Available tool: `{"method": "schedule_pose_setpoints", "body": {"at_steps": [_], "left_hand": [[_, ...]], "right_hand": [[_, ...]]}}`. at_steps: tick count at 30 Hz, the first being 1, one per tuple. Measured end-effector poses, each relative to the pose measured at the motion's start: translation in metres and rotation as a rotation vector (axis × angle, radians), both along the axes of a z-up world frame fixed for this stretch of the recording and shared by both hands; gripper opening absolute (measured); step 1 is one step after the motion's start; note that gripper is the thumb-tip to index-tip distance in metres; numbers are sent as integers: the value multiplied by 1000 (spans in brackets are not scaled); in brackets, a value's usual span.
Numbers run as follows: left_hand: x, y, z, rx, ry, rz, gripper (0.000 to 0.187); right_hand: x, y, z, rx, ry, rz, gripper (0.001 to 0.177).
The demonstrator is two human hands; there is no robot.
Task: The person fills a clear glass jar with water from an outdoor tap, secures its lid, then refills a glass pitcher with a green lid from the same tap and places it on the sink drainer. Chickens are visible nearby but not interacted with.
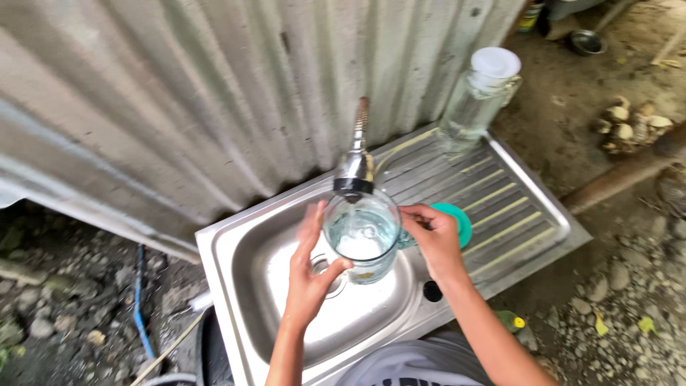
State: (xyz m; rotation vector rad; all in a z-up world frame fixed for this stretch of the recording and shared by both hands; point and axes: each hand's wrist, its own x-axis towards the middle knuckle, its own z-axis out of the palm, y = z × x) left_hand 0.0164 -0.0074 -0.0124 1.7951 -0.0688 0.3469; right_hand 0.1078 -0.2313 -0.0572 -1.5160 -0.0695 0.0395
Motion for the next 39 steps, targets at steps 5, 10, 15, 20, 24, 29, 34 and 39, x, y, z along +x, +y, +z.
{"method": "schedule_pose_setpoints", "body": {"at_steps": [5, 10, 15, 20, 24, 29, 34, 39], "left_hand": [[-3, 6, -2, 11, 17, 2, 98], [-3, 8, -2, 108, -94, 28, 96], [-6, 7, 0, -129, 26, -19, 103], [-9, 8, -7, -158, -15, -6, 99], [-13, 7, -10, -195, -108, 18, 94], [-19, 11, -4, 77, -129, 171, 96], [-20, 12, -3, 11, -35, 137, 97], [-20, 13, -9, -27, 8, 92, 95]], "right_hand": [[1, 2, -4, 28, 26, 23, 20], [3, 3, -8, 36, 20, 23, 21], [3, 4, -6, 33, 62, 49, 18], [11, 5, -16, 36, 16, 49, 18], [16, 0, -28, 52, 34, 59, 16], [20, -2, -34, 97, 35, 16, 17], [16, 2, -29, 123, 59, 84, 14], [15, 2, -29, 137, 39, 74, 11]]}}
